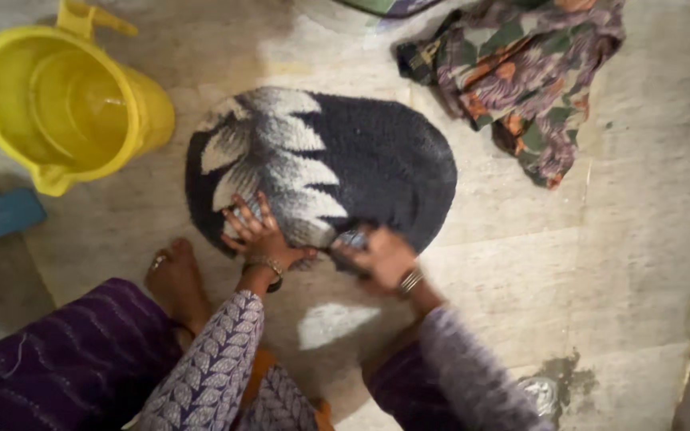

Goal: The person cleans a small circular mat and a larger rectangular cloth by scrubbing them with a brush and using water from a bucket and a yellow pitcher.

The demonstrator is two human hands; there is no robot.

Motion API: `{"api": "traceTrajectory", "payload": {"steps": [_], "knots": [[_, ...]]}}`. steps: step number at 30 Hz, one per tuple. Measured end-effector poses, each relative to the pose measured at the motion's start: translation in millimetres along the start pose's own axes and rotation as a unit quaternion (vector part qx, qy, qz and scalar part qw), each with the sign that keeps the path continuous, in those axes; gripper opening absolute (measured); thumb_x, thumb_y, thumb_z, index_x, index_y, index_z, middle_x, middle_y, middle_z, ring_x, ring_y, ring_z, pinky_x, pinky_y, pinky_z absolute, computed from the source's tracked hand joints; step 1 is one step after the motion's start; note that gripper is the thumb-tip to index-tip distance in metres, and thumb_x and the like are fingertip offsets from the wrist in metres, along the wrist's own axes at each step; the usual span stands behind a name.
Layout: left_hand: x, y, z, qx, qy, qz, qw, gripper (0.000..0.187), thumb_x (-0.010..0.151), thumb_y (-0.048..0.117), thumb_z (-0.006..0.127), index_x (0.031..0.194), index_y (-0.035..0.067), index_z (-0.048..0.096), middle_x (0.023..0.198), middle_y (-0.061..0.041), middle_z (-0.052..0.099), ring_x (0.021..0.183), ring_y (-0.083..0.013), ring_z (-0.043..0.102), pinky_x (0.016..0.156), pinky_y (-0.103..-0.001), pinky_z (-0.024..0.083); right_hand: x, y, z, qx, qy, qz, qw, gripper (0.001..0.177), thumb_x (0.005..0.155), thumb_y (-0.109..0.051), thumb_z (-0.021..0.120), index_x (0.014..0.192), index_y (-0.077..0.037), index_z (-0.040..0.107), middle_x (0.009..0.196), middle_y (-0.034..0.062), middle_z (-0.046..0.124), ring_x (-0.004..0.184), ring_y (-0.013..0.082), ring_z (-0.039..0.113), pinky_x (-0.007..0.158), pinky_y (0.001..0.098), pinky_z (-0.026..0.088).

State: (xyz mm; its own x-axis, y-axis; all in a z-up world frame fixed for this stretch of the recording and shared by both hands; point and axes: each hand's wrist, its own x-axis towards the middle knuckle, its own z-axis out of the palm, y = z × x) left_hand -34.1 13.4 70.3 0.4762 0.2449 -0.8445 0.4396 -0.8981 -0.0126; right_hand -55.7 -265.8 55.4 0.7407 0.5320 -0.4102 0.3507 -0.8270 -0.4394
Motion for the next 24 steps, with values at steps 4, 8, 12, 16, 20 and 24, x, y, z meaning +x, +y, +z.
{"api": "traceTrajectory", "payload": {"steps": [4, 8, 12, 16, 20, 24], "knots": [[-4.5, -2.3, 2.0, -0.024, 0.026, 0.023, 0.999, 0.171, 0.046, 0.079, 0.087, 0.161, 0.021, -0.025, 0.164, -0.024, -0.034, 0.15, -0.0511, -0.028, 0.115, -0.078, 0.0, -9.7, 75.9, -86.5, -0.019, 0.017, 0.096, 0.995, 0.081, 0.057, -0.043, 0.086, 0.134, -0.032, 0.063, 0.135, 0.021, 0.055, 0.123, 0.0396, 0.053, 0.104, 0.0491, 0.05], [-1.2, -4.9, 0.5, -0.014, -0.008, 0.009, 1.0, 0.171, 0.047, 0.081, 0.086, 0.16, 0.021, -0.027, 0.162, -0.026, -0.035, 0.148, -0.0526, -0.029, 0.114, -0.078, 0.001, 20.6, 9.2, -75.1, 0.032, 0.296, 0.305, 0.904, 0.1, 0.061, -0.037, 0.09, 0.152, -0.019, 0.051, 0.141, 0.0383, 0.043, 0.126, 0.0518, 0.046, 0.101, 0.056, 0.045], [6.4, -2.6, -0.2, 0.027, -0.021, 0.01, 0.999, 0.172, 0.049, 0.079, 0.086, 0.159, 0.019, -0.032, 0.161, -0.028, -0.038, 0.147, -0.0533, -0.03, 0.113, -0.078, 0.002, 58.2, -111.5, -29.1, 0.006, 0.082, 0.168, 0.982, 0.102, 0.051, -0.048, 0.089, 0.145, -0.026, 0.057, 0.141, 0.0343, 0.048, 0.12, 0.0515, 0.049, 0.088, 0.0565, 0.048], [0.9, -0.9, 3.9, 0.006, -0.027, 0.0, 1.0, 0.171, 0.048, 0.082, 0.084, 0.158, 0.021, -0.031, 0.162, -0.026, -0.036, 0.149, -0.0512, -0.029, 0.116, -0.077, 0.002, 39.4, 20.3, -89.6, -0.012, 0.06, 0.093, 0.994, 0.067, 0.062, -0.046, 0.084, 0.123, -0.03, 0.062, 0.128, 0.0168, 0.058, 0.119, 0.0384, 0.057, 0.097, 0.048, 0.053], [4.9, 4.0, -3.5, 0.011, -0.012, -0.001, 1.0, 0.17, 0.049, 0.082, 0.084, 0.158, 0.02, -0.03, 0.162, -0.027, -0.036, 0.148, -0.0531, -0.029, 0.115, -0.077, 0.002, 68.1, 26.2, -104.5, 0.141, 0.368, 0.295, 0.871, 0.095, 0.07, -0.037, 0.08, 0.156, -0.018, 0.046, 0.135, 0.027, 0.048, 0.115, 0.0421, 0.057, 0.096, 0.0486, 0.053], [1.8, 0.0, 3.5, 0.009, 0.007, 0.004, 1.0, 0.17, 0.049, 0.082, 0.084, 0.16, 0.019, -0.028, 0.162, -0.029, -0.033, 0.148, -0.0548, -0.027, 0.114, -0.079, 0.003, 132.0, -93.8, -52.6, -0.088, 0.261, 0.207, 0.939, 0.083, 0.065, -0.046, 0.08, 0.137, -0.018, 0.049, 0.135, 0.0217, 0.048, 0.123, 0.0444, 0.056, 0.101, 0.053, 0.053]]}}
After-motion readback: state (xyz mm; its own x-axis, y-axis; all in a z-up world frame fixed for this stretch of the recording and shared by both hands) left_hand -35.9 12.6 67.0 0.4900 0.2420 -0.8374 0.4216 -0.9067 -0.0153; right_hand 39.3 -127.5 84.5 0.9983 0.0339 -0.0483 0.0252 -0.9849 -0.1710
